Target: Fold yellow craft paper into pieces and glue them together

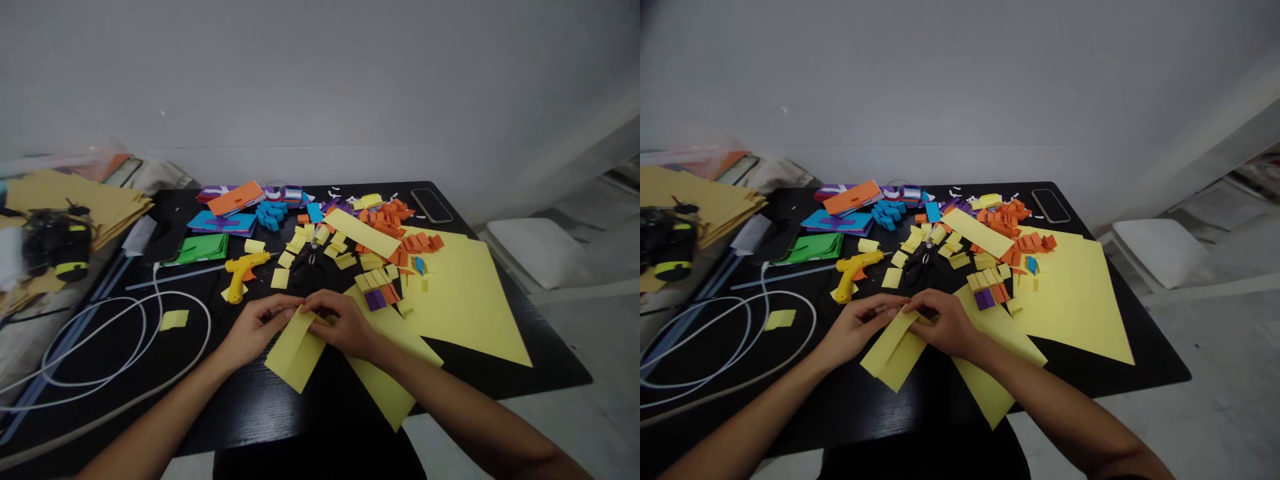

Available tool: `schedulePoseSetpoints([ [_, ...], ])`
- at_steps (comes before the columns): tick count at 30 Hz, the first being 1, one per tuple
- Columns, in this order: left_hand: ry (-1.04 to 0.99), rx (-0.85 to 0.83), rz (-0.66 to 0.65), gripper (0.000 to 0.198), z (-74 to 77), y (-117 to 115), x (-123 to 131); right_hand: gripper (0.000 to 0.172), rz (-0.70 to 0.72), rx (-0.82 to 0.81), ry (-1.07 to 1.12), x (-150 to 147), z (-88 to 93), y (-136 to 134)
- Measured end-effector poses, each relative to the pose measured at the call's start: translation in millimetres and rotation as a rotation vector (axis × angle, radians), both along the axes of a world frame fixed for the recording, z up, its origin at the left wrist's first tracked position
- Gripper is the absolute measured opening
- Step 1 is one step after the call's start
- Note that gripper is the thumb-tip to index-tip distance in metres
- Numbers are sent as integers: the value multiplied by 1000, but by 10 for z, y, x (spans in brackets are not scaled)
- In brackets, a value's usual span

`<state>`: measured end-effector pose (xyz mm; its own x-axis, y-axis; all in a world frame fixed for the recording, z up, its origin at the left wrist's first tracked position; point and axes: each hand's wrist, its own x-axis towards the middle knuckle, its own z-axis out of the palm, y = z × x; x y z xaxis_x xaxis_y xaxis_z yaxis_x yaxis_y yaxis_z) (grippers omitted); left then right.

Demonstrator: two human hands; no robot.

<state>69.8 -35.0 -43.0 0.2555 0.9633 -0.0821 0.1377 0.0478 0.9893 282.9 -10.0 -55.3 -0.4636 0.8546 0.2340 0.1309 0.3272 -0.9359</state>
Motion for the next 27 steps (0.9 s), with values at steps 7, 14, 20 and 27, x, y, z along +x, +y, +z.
schedulePoseSetpoints([
  [7, -22, -19, 2, 27, -7, 5, -4, 11, 2, 12, -2, -9, 15, -12],
  [14, -10, 5, -28, 26, 19, -5, 21, 7, -13, -42, 37, -7, -18, 11],
  [20, 153, 166, -53, 26, -19, -29, -1, 18, -61, -257, 37, -11, -14, 3],
  [27, 318, 512, -265, 47, 48, -64, -66, 33, -18, -399, 127, -7, -32, 24],
])
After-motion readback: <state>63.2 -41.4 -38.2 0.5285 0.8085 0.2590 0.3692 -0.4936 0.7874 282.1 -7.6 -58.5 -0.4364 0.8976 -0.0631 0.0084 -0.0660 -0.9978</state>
